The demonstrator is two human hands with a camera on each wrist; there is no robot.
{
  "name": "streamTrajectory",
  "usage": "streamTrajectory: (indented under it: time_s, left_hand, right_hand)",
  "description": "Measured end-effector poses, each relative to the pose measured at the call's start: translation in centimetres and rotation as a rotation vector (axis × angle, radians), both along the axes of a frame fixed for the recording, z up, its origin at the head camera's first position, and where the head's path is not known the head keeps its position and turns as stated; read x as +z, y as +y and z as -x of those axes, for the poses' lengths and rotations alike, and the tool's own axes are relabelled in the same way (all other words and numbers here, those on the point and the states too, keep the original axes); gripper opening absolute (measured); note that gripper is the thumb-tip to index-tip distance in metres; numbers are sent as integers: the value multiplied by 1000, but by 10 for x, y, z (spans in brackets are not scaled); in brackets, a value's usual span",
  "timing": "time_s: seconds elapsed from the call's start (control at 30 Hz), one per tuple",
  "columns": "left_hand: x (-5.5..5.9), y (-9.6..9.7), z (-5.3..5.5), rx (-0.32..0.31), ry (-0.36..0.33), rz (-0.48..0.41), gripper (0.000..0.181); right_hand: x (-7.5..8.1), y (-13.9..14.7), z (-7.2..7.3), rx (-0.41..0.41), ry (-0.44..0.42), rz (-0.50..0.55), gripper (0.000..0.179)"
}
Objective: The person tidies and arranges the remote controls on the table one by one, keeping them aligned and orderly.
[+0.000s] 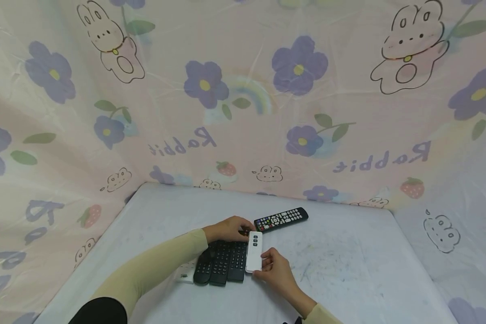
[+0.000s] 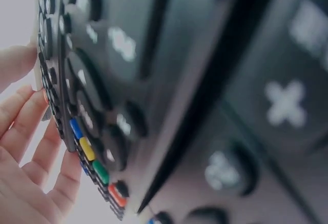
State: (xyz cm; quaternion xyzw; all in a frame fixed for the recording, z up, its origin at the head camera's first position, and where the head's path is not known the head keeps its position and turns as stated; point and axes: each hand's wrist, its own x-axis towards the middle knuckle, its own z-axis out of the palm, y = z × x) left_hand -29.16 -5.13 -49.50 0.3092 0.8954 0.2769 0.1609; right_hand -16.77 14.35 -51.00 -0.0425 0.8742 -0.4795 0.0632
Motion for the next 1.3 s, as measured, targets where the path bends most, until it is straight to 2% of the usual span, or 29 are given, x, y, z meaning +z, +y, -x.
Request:
streamTrajectory:
  time_s: [0.5, 0.73, 0.83, 1.0, 1.17, 1.3]
  left_hand:
    - [3, 1, 1, 1, 0, 23, 25]
    - [4, 0, 2, 4, -8, 39, 26]
    - [5, -1, 2, 43, -30, 19, 30]
    - [7, 0, 3, 154, -34, -38, 38]
    - [10, 7, 2, 234, -18, -62, 47]
    - [10, 14, 2, 282, -1, -64, 51]
  right_hand:
    - [-5, 1, 4, 0, -8, -34, 43]
    - [-5, 3, 7, 31, 7, -115, 42]
    - [-1, 5, 8, 30, 13, -139, 40]
    - [8, 15, 13, 6, 37, -129, 36]
    - [15, 33, 26, -2, 93, -120, 35]
    - [19, 50, 40, 46, 160, -145, 36]
